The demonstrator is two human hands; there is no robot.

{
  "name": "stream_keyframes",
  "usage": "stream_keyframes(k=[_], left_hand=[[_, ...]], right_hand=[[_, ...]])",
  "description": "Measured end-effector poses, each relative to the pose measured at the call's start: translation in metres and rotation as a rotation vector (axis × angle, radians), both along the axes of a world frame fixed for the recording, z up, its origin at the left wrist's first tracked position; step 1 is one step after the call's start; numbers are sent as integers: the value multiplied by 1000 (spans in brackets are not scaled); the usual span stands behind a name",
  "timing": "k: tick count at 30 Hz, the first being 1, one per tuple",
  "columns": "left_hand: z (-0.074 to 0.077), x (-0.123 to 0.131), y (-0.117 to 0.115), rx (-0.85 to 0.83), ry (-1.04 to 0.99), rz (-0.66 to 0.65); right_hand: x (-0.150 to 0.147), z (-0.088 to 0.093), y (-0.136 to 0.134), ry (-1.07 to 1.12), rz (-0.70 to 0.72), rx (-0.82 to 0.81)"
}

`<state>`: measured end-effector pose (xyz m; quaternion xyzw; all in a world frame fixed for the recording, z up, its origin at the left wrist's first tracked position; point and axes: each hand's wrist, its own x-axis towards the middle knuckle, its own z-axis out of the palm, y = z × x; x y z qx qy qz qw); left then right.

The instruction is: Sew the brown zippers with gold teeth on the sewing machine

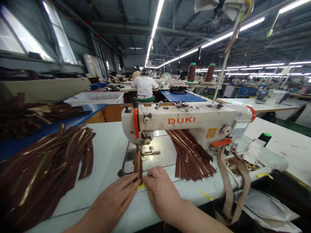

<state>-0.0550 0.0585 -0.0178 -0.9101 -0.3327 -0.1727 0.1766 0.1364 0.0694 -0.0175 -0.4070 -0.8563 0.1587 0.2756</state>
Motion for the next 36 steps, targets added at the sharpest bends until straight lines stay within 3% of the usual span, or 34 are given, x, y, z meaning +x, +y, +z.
stream_keyframes(k=[13,25,30,36], left_hand=[[12,-3,3,-129,-121,-55],[3,-20,5,-345,-163,-58],[10,-13,6,-448,-266,20],[12,-6,6,-449,-258,-36]], right_hand=[[1,0,-4,-9,24,21],[0,-2,-5,-70,30,50],[0,-3,-4,-161,41,107],[9,3,-5,-253,139,145]])
